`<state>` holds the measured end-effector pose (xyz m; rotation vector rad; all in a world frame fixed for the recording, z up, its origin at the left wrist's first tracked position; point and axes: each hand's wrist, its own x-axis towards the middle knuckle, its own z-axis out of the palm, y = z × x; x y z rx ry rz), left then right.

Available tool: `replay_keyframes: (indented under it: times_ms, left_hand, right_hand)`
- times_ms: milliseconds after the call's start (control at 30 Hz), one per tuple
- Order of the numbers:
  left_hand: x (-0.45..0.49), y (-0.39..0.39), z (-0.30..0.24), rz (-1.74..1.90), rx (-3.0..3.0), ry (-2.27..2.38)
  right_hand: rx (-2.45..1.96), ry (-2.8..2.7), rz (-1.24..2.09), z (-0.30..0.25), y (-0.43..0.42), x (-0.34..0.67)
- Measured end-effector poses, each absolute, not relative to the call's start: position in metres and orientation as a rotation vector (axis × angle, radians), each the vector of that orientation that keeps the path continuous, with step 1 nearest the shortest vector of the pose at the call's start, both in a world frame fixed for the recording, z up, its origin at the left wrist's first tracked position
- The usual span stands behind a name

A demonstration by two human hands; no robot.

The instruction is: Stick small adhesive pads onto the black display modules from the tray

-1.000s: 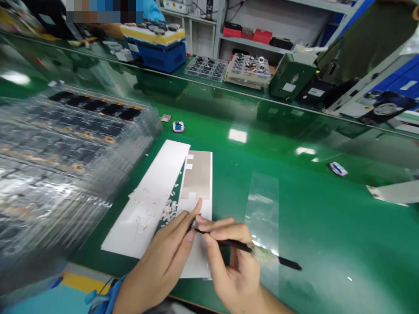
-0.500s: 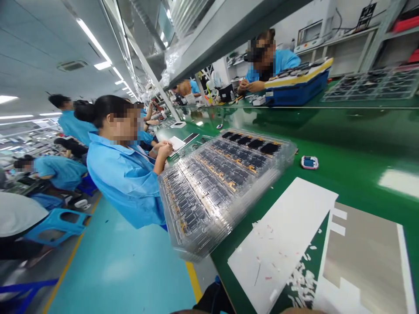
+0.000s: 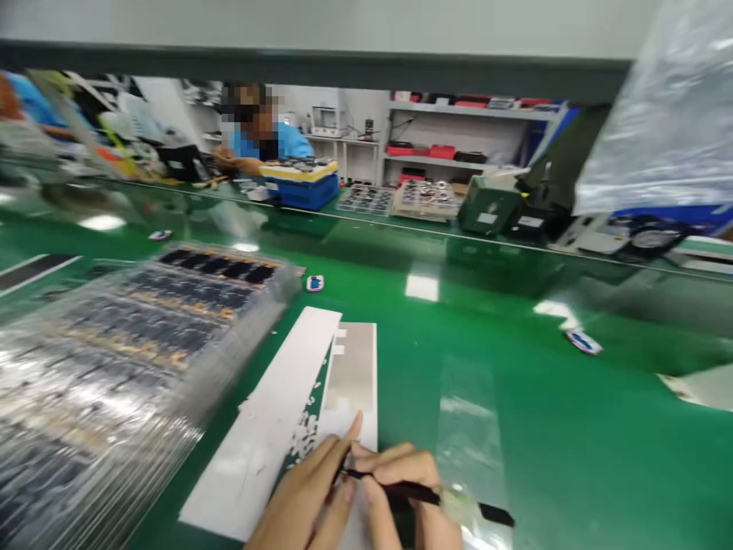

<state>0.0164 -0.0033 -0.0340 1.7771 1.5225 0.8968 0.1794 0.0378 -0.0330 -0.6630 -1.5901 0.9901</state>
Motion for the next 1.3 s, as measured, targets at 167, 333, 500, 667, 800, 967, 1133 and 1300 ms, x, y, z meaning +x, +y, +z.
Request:
replay_keyframes:
  times_ms: [167,333,500,667,800,967,1133,1300]
  left_hand:
    - [0.019,-0.011,-0.037,1.005,1.841,1.54]
    - [0.018,-0.014,-0.024,0.872,1.762,1.568]
    - [0.017,-0.013,-0.021,0.824,1.735,1.526]
    - [0.018,-0.014,-0.021,0.816,1.716,1.528]
    - [0.018,-0.015,-0.02,0.83,1.694,1.509]
    - [0.016,-0.014,-0.019,0.861,1.681,1.493]
    - [0.017,-0.011,-0.019,0.927,1.709,1.463]
    - [0.018,-0.011,-0.022,0.928,1.728,1.48]
  right_hand:
    - [-0.687,-1.607,0.97,-0.023,0.031,0.17]
    - [-0.731,-1.571,0.994,-0.016,0.026,0.166]
    - [-0.72,-1.564,1.021,-0.013,0.026,0.165]
    - [-0.727,-1.553,1.026,-0.014,0.025,0.166]
    - [-0.742,-1.556,1.031,-0.014,0.024,0.166]
    - [-0.7,-1.513,1.067,-0.01,0.026,0.168]
    - [-0.656,-1.492,1.059,-0.009,0.024,0.169]
    - [-0.642,-1.539,1.026,-0.012,0.024,0.169]
